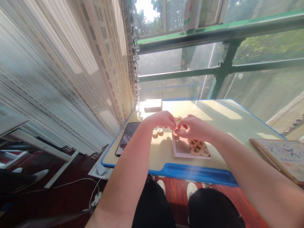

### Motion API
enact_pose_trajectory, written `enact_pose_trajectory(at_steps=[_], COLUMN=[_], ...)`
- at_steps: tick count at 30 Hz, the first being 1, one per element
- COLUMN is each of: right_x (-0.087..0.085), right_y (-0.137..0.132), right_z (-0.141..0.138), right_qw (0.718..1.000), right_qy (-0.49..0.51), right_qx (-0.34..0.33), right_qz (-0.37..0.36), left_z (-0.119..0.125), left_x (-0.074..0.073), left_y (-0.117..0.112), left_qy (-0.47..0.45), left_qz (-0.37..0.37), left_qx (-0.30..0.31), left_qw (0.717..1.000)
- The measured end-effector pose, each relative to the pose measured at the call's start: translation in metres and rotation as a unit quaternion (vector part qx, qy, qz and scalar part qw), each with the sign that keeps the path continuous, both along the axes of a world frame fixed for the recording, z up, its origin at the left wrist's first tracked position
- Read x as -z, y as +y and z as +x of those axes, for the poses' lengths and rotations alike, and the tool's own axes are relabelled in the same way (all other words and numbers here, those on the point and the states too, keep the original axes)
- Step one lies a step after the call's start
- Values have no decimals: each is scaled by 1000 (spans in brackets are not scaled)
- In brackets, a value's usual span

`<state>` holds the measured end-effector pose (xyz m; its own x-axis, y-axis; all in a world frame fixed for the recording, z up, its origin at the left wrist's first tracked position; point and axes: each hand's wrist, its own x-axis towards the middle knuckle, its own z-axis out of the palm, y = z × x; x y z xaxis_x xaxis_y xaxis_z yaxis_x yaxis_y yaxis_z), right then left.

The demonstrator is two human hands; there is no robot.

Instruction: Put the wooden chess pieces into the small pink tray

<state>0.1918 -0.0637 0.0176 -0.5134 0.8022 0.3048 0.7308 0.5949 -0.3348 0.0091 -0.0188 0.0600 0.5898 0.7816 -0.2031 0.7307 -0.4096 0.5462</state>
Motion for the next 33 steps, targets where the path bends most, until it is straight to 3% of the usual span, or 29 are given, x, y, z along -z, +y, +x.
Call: enact_pose_trajectory(at_steps=[5, 13, 23, 33], right_x=[3, 4, 0, 0], right_y=[-1, -5, -12, -15], right_z=[-2, -3, -9, -11], right_qw=[999, 999, 995, 994], right_qy=[-14, -36, -64, -97], right_qx=[-24, -36, -69, -42], right_qz=[16, -13, -31, -23], left_z=[2, 5, 4, 7], left_x=[1, -1, -2, -1], left_y=[-3, -10, -9, -6], left_qy=[65, 90, 94, 139], left_qz=[22, 38, -94, -80], left_qx=[23, 50, 30, 47], left_qw=[997, 994, 991, 986])
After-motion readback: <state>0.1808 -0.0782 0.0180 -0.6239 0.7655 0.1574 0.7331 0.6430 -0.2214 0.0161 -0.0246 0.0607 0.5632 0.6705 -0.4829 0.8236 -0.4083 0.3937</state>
